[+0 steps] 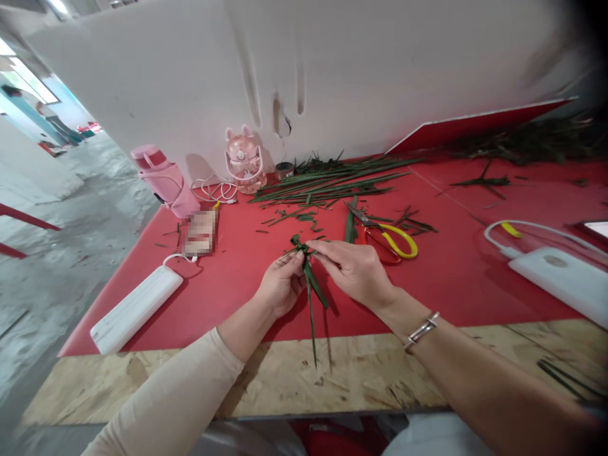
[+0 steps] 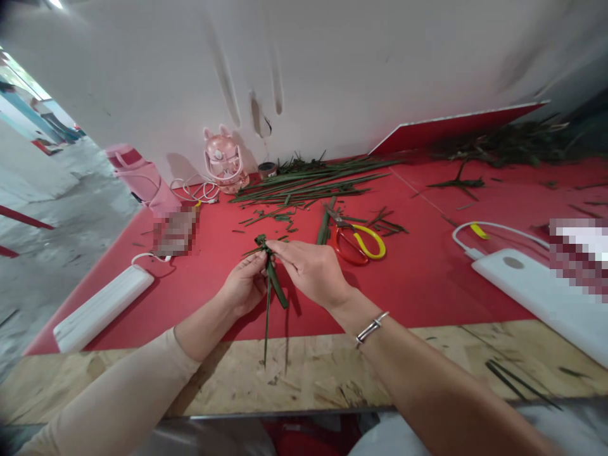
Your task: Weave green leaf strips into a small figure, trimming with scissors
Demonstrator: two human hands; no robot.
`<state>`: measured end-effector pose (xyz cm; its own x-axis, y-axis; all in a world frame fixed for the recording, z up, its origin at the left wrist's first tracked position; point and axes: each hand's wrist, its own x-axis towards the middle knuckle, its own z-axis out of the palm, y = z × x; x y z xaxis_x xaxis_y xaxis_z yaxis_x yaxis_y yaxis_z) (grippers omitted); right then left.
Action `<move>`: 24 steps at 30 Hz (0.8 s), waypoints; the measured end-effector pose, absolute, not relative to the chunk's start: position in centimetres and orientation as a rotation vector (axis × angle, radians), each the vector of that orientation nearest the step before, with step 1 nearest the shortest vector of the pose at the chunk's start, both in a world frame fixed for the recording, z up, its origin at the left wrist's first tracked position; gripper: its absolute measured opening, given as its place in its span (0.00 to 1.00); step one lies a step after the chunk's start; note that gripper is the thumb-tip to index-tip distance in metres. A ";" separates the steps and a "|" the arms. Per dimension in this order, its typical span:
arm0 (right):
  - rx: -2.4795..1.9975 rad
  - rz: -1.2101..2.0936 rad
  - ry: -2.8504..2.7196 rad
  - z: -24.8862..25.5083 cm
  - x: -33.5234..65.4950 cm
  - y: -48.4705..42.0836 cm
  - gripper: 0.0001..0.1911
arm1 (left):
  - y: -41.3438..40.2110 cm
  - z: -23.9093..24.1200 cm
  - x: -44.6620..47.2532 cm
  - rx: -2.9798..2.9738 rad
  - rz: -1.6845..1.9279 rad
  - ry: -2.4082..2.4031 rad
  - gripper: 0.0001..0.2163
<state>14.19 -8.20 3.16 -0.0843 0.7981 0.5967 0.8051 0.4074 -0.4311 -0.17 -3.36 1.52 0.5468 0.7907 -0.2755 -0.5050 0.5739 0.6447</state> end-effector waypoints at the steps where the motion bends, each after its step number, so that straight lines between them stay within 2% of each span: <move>1: -1.398 -0.025 -1.852 3.1 14.0 -8.2 0.11 | -3.3 1.5 -0.2 0.536 0.815 0.599 0.04; 4: -1.432 -0.004 -1.828 3.1 13.7 -8.2 0.08 | -3.2 1.4 -0.3 0.530 0.820 0.617 0.04; 9: -1.413 0.056 -1.798 3.1 13.8 -8.0 0.13 | -3.3 1.5 -0.2 0.529 0.827 0.594 0.02; 16: -1.307 0.163 -1.848 3.7 14.3 -8.0 0.09 | -3.6 1.7 -0.1 0.572 0.783 0.594 0.05; 24: -1.310 0.434 -1.469 3.2 12.9 -7.7 0.07 | -3.7 2.1 -0.1 0.590 0.794 0.641 0.04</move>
<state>12.91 -7.73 3.15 0.1738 0.8720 0.4576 0.4835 0.3293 -0.8111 -0.13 -3.70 2.06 0.5371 0.7904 -0.2945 -0.4542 0.5652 0.6886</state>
